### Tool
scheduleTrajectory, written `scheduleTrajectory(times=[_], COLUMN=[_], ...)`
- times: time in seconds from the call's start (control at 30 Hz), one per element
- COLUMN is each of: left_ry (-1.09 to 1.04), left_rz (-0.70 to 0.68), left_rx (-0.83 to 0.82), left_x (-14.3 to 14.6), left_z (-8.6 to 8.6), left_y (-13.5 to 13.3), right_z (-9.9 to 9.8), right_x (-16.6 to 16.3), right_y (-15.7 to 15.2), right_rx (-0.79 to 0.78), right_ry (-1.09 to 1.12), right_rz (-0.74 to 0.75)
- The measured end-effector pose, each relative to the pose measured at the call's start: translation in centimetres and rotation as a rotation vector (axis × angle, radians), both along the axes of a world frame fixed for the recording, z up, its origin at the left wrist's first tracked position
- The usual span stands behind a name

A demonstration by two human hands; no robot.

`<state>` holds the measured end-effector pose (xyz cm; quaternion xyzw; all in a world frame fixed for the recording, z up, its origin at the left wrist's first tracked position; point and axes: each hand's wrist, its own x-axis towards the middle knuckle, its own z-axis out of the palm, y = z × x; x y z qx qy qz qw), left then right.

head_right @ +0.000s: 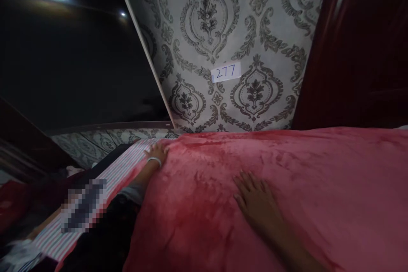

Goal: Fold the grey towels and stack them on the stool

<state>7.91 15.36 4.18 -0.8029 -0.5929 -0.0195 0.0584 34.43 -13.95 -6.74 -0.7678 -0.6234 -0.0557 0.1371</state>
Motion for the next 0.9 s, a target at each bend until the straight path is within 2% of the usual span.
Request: scheduleTrajectory(times=[0.07, 0.1, 0.17, 0.2, 0.27, 0.33, 0.43, 0.7, 0.83, 0.9], left_ry=[-0.003, -0.001, 0.021, 0.032, 0.038, 0.024, 0.002, -0.013, -0.038, -0.052], left_rz=[-0.099, -0.198, -0.521, -0.640, -0.745, -0.697, -0.576, -0.267, -0.126, -0.133], left_rx=[0.025, 0.023, -0.031, -0.072, -0.152, -0.187, -0.169, -0.077, -0.029, -0.019], left_x=[2.9, 4.6, 8.0, 9.5, 11.6, 12.4, 11.9, 7.3, 6.5, 7.4], left_z=[-0.3, -0.8, -2.1, -2.8, -4.0, -4.9, -5.2, -3.1, -2.0, -1.6], left_y=[-1.4, -2.3, -4.1, -4.9, -6.0, -6.0, -4.5, 0.0, -0.2, -1.4], right_z=[0.4, 0.5, 0.5, 0.5, 0.2, 0.0, 0.0, 1.0, 1.7, 1.8], right_x=[-0.1, -0.1, -0.1, 0.0, 0.1, 0.1, 0.1, -0.2, -0.6, -0.6], right_y=[0.0, 0.0, 0.0, 0.0, 0.0, -0.1, -0.1, -0.1, -0.2, -0.2], right_rx=[-0.018, -0.025, -0.023, -0.015, 0.005, 0.015, 0.015, -0.003, -0.023, -0.008], right_ry=[0.016, 0.018, 0.015, 0.011, 0.004, -0.004, -0.002, 0.046, 0.068, 0.098], right_rz=[0.003, 0.005, 0.005, 0.005, 0.002, 0.003, 0.010, 0.012, 0.003, 0.007])
